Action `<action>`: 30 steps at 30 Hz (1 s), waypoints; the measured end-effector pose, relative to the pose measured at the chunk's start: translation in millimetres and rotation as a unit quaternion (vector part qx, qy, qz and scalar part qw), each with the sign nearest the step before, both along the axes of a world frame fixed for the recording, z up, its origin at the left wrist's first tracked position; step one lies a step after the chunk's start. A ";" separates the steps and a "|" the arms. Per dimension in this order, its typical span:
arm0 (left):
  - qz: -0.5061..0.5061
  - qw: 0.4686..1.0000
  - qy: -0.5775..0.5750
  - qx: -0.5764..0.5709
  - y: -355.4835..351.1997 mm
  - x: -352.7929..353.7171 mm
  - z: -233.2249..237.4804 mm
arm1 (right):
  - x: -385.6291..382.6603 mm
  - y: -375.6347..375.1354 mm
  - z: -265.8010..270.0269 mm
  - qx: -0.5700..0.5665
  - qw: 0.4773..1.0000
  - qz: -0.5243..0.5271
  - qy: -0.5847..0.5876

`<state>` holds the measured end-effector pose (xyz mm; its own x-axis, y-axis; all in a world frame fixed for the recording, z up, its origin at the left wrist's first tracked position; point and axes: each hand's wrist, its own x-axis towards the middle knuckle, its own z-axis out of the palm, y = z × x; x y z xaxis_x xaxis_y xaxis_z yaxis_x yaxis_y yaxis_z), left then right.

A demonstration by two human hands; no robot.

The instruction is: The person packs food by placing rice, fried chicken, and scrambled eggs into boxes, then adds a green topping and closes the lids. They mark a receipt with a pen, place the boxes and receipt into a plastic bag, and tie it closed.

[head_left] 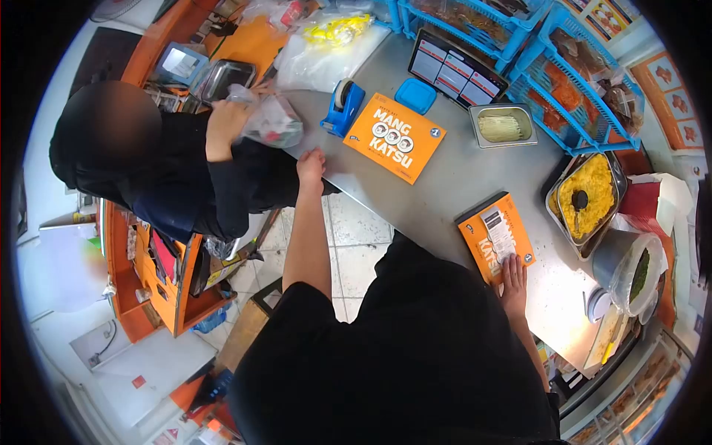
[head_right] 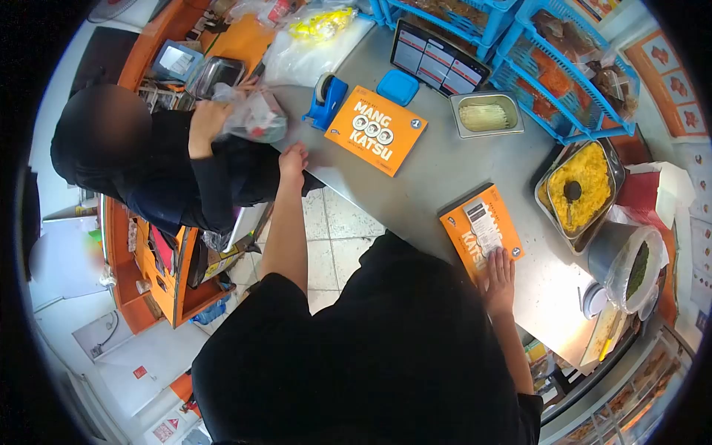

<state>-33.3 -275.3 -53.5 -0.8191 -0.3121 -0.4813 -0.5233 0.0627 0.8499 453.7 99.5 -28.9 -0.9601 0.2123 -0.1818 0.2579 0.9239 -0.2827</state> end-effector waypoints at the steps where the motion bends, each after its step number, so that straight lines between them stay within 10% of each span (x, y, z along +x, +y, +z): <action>1: 0.005 1.000 -0.004 0.001 -2.6 -3.0 -8.3 | 0.3 0.3 0.6 0.003 1.000 0.007 0.008; 16: -0.071 0.868 0.032 -0.491 1.8 -19.7 -10.2 | -1.9 0.9 6.8 -0.012 1.000 0.003 -0.023; 21: -0.188 0.838 0.131 -0.496 26.3 39.4 25.7 | 4.0 4.4 -3.8 -0.018 1.000 -0.001 -0.002; 30: -0.514 0.830 0.164 -0.142 208.3 227.7 83.4 | 13.5 8.9 -3.2 -0.046 0.998 -0.025 0.025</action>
<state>194.4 -67.0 29.9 -0.7955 0.5696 -0.2066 0.1867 0.5548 0.8108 467.2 108.4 -32.1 -0.9571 0.2455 -0.1541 0.2867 0.8796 -0.3796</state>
